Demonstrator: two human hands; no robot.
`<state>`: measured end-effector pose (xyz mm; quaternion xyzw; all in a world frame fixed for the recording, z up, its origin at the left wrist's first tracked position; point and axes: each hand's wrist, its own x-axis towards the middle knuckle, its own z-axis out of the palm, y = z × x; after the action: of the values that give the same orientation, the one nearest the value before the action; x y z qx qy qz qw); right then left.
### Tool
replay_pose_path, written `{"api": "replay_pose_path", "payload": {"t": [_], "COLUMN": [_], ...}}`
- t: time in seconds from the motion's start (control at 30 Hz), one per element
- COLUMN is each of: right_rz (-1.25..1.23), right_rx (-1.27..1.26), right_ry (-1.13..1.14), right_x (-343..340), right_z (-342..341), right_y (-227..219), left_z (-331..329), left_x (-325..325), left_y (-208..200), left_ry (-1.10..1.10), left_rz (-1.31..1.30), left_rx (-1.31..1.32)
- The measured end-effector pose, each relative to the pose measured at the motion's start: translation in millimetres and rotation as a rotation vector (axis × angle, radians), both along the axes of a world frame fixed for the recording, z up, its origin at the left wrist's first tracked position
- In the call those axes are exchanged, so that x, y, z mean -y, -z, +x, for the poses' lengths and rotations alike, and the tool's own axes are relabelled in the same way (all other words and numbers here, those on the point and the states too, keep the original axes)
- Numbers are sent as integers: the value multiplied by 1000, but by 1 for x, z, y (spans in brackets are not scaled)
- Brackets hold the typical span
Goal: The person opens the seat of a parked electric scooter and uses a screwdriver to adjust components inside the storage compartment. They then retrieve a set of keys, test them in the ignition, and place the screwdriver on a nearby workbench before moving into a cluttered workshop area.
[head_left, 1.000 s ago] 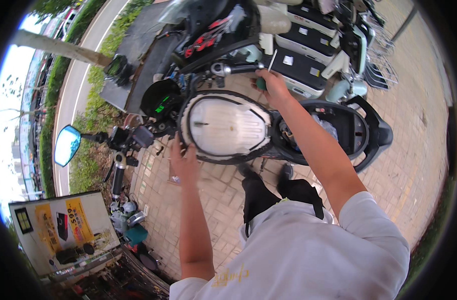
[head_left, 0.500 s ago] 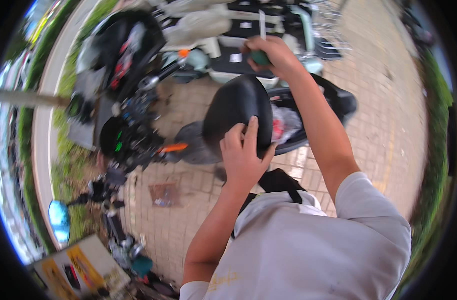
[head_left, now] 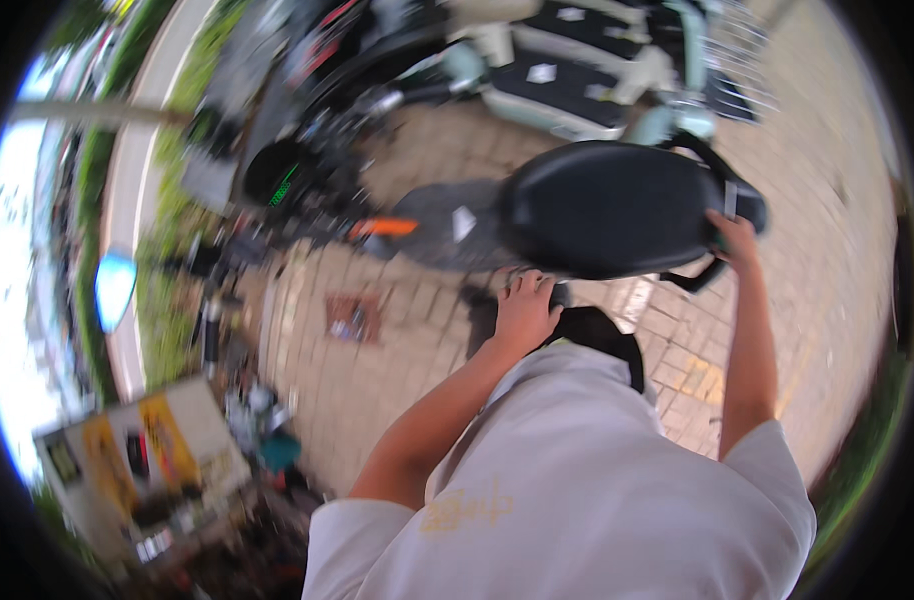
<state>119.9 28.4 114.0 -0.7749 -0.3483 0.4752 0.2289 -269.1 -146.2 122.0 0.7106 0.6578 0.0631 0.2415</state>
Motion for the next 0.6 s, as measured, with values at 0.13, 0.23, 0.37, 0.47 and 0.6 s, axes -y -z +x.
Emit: {"api": "replay_pose_path", "payload": {"t": [0.13,0.23,0.37,0.47,0.6], "right_rz": [104,291,120,39,103], "right_rx": [526,132,-576,-670,-679], "right_ry": [-223,-223,74,221,127], "right_x": [-19,-41,-72,-79,-76], "right_z": [6,-5,-22,-15,-12], "right_y": [7,-5,17,41,45], "left_z": [-79,-99,-87,-74,-48], "left_x": [91,156,176,146,91], "left_y": [14,-8,-74,-146,-251], "left_ry": [-435,-732,-810,-555,-148], "left_rz": [-185,-322,-456,-371,19], "left_rx": [-42,-70,121,169,141]}}
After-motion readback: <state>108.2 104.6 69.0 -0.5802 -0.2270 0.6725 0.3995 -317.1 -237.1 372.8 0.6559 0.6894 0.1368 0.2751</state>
